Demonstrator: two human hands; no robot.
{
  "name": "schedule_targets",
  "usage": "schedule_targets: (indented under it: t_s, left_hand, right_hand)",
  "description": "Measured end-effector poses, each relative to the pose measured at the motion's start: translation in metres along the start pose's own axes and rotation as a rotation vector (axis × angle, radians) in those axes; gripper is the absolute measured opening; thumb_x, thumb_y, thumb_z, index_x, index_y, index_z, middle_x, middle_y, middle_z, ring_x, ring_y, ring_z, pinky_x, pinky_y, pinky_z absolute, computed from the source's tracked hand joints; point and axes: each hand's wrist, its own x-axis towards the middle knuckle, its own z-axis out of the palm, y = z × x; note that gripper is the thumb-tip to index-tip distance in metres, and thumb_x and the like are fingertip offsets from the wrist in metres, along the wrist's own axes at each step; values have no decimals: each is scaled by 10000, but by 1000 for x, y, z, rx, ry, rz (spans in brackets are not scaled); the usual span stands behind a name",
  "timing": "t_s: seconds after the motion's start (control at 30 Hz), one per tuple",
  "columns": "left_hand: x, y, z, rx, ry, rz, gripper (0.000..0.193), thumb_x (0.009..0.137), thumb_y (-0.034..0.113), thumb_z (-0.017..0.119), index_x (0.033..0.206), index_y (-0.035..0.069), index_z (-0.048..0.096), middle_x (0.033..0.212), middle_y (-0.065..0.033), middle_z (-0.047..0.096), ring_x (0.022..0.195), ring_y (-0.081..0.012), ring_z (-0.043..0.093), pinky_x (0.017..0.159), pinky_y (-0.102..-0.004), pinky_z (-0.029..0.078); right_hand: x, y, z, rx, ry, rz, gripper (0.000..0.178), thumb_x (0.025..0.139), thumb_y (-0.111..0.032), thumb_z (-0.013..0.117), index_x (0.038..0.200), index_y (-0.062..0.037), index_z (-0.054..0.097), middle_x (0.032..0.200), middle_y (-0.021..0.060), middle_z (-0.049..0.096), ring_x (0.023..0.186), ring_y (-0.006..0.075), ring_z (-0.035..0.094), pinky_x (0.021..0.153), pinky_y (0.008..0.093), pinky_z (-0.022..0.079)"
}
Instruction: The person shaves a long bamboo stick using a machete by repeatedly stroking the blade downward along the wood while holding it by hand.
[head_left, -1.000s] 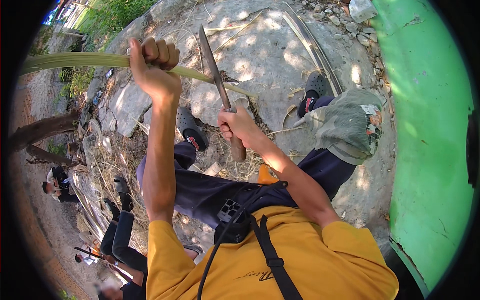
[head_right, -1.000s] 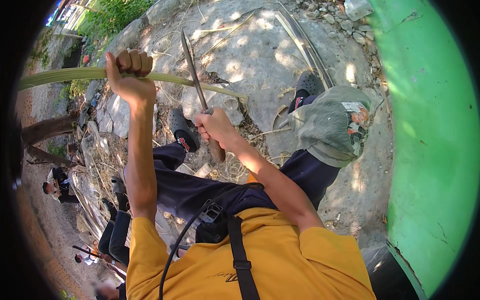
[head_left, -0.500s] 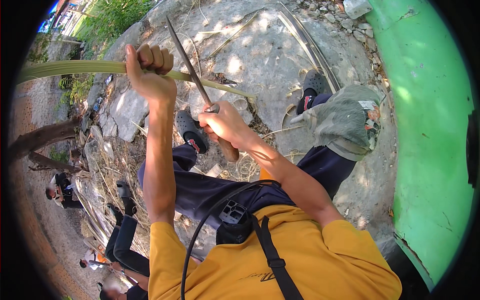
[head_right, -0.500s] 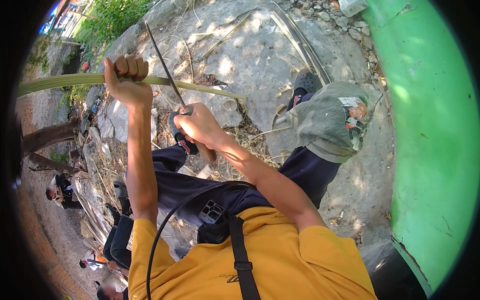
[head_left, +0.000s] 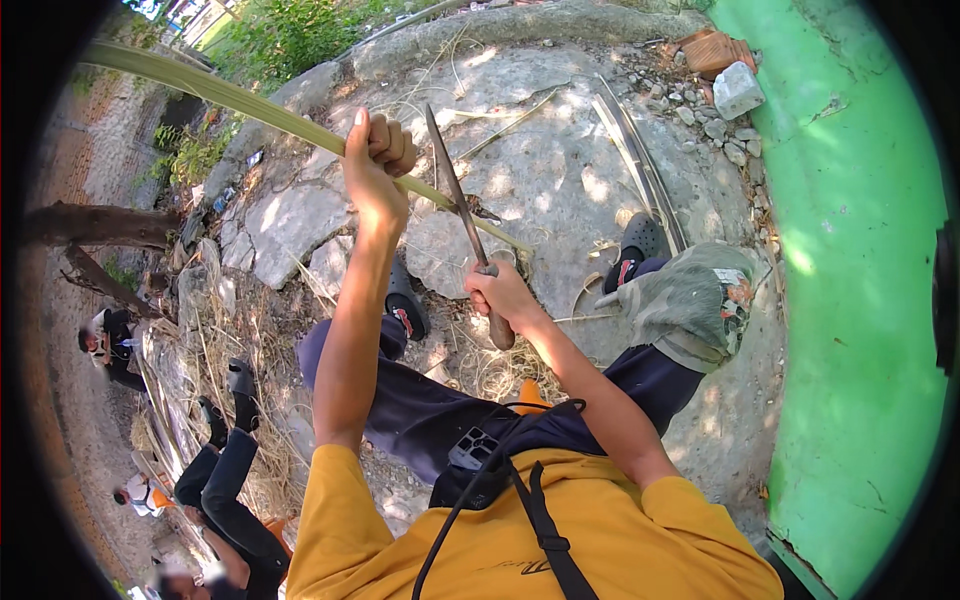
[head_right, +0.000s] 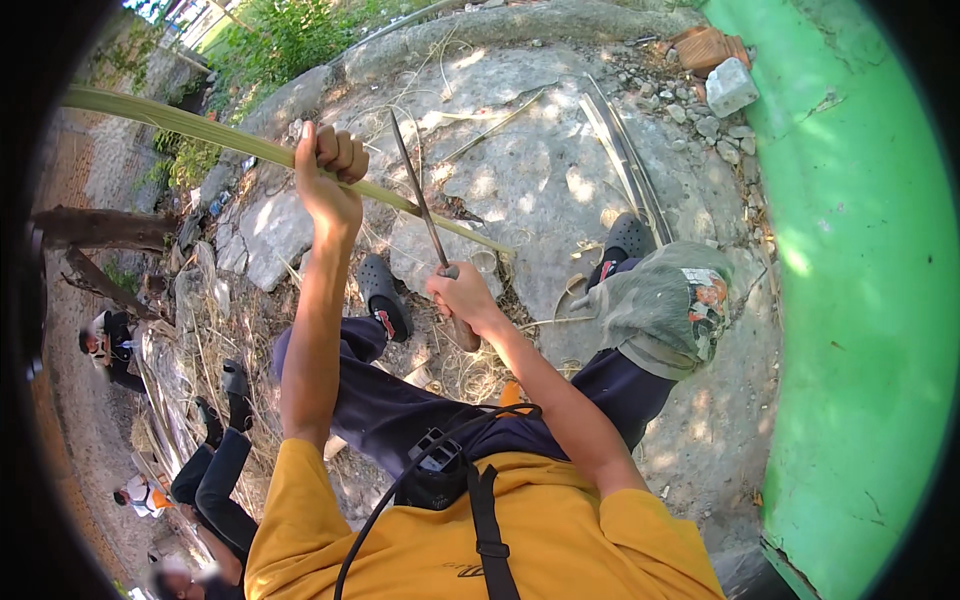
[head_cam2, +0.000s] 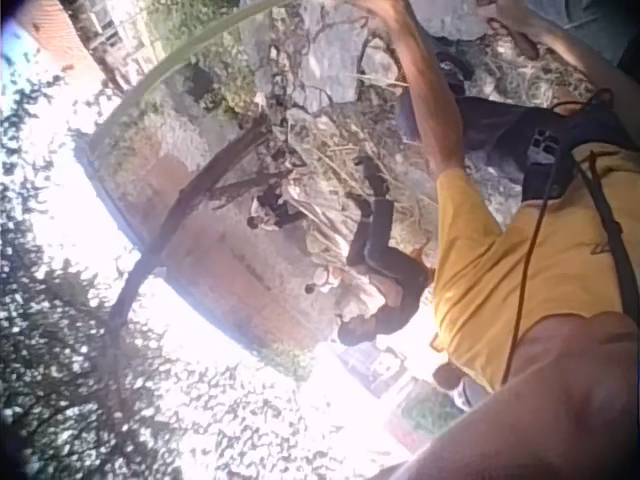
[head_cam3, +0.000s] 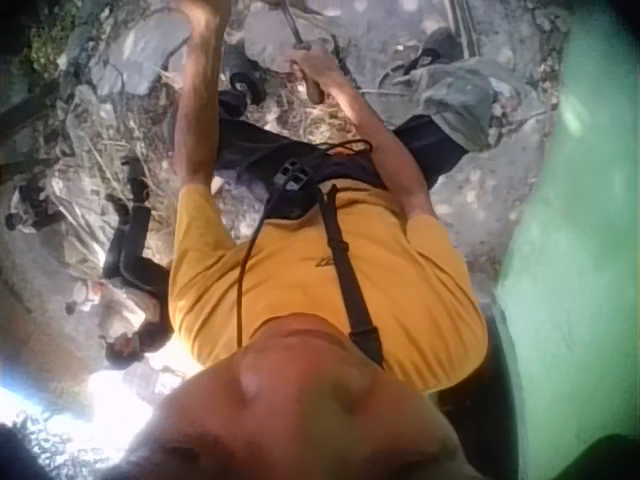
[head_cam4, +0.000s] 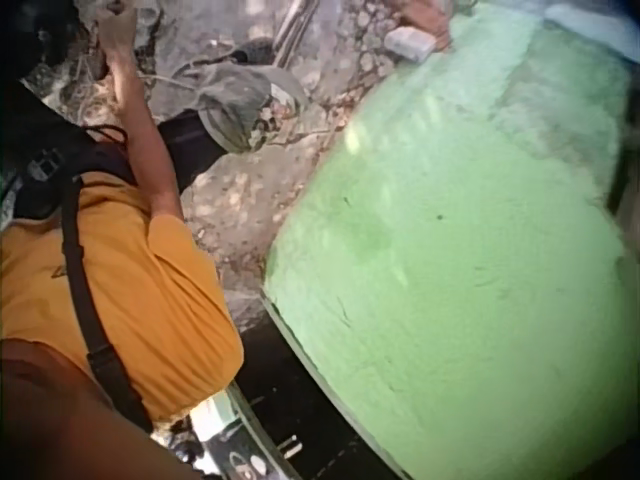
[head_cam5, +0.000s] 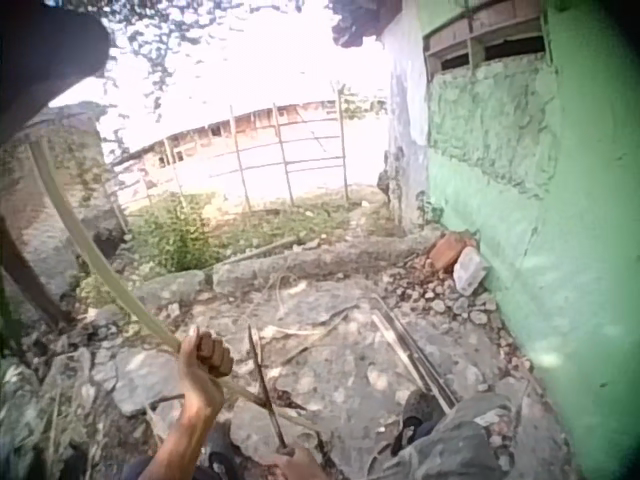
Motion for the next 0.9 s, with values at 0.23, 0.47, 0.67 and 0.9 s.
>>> schedule_targets:
  t_s: [0.23,0.47,0.67,0.9]
  left_hand:
    - [5,9,18,254,-143,-17,383,968,365,571,761,129,350,678,22,325,601,-97,353,550,-265,299]
    - [20,3,21,230,-226,-21,504,1009,440,535,675,117,340,622,26,314,563,-90,341,509,-269,277]
    - [18,-15,36,312,-111,252,552,987,408,514,581,117,279,549,42,261,480,-75,258,433,-263,166]
    - [14,-14,48,262,-213,181,453,864,331,538,571,125,260,541,46,235,486,-81,224,465,-290,158]
  right_hand:
    - [-4,-14,-11,210,-79,70,122,872,-66,582,829,-85,469,616,-23,438,498,78,412,465,266,342]
    - [-14,-39,-6,141,-3,126,131,865,-90,590,862,-107,460,604,-27,411,473,87,388,478,276,347]
    - [-30,-78,6,221,-96,30,127,877,-91,601,861,-100,476,591,-12,446,459,89,411,461,277,348]
    - [-33,-71,2,205,-59,37,129,901,-111,617,890,-89,491,574,-11,459,446,86,418,454,274,337]
